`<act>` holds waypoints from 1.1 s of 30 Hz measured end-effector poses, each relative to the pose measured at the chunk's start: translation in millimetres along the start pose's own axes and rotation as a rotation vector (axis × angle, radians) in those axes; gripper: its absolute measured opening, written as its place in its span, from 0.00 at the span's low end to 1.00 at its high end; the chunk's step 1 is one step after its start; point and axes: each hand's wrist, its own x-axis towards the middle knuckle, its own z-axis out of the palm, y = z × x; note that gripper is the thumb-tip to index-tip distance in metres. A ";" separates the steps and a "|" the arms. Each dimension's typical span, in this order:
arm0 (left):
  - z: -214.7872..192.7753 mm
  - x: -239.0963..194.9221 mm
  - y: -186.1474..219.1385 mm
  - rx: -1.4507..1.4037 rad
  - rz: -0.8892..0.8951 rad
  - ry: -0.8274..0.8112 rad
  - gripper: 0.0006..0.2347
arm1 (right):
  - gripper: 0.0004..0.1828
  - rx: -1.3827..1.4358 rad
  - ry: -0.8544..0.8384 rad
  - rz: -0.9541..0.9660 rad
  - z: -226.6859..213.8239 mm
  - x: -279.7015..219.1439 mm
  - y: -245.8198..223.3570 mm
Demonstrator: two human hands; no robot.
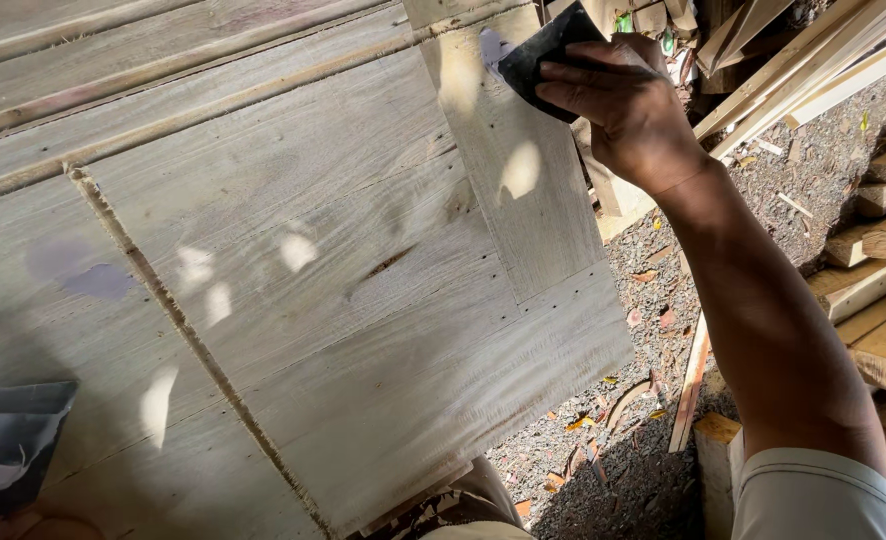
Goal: The person mixes a white filler in a can, then uses two putty knives to transfer and spread the filler onto a wooden plank, smoothing it into gaps and surface imperfections.
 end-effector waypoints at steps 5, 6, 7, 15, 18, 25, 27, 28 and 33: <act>1.4 -8.6 17.7 0.011 0.025 -0.007 0.14 | 0.17 0.038 0.007 0.140 -12.1 -16.2 -29.6; 5.7 -8.3 18.9 0.001 0.033 -0.003 0.14 | 0.19 0.032 0.030 0.142 -18.1 -14.8 -32.1; 7.5 -7.6 20.9 -0.006 0.046 0.000 0.14 | 0.21 0.027 0.054 0.144 -24.3 -13.7 -35.6; 0.2 -17.9 37.8 0.029 0.066 0.003 0.14 | 0.20 0.022 0.155 0.159 -6.9 25.4 -41.4; 3.6 -14.7 40.3 0.034 0.065 0.007 0.14 | 0.20 -0.118 0.101 0.125 0.3 25.9 -41.2; 9.5 -24.5 58.4 0.081 0.074 -0.017 0.15 | 0.14 0.183 -0.259 0.644 -43.4 3.5 -34.7; 14.2 -44.8 66.8 0.109 0.056 -0.032 0.15 | 0.10 0.429 -0.109 0.622 -53.1 0.9 -34.0; 13.8 -59.9 74.1 0.103 0.029 -0.045 0.15 | 0.06 0.606 0.007 0.517 -58.5 -3.3 -36.6; 84.2 -127.0 98.3 -0.680 -0.187 -0.282 0.07 | 0.04 1.021 0.093 0.457 -91.5 -21.5 -76.6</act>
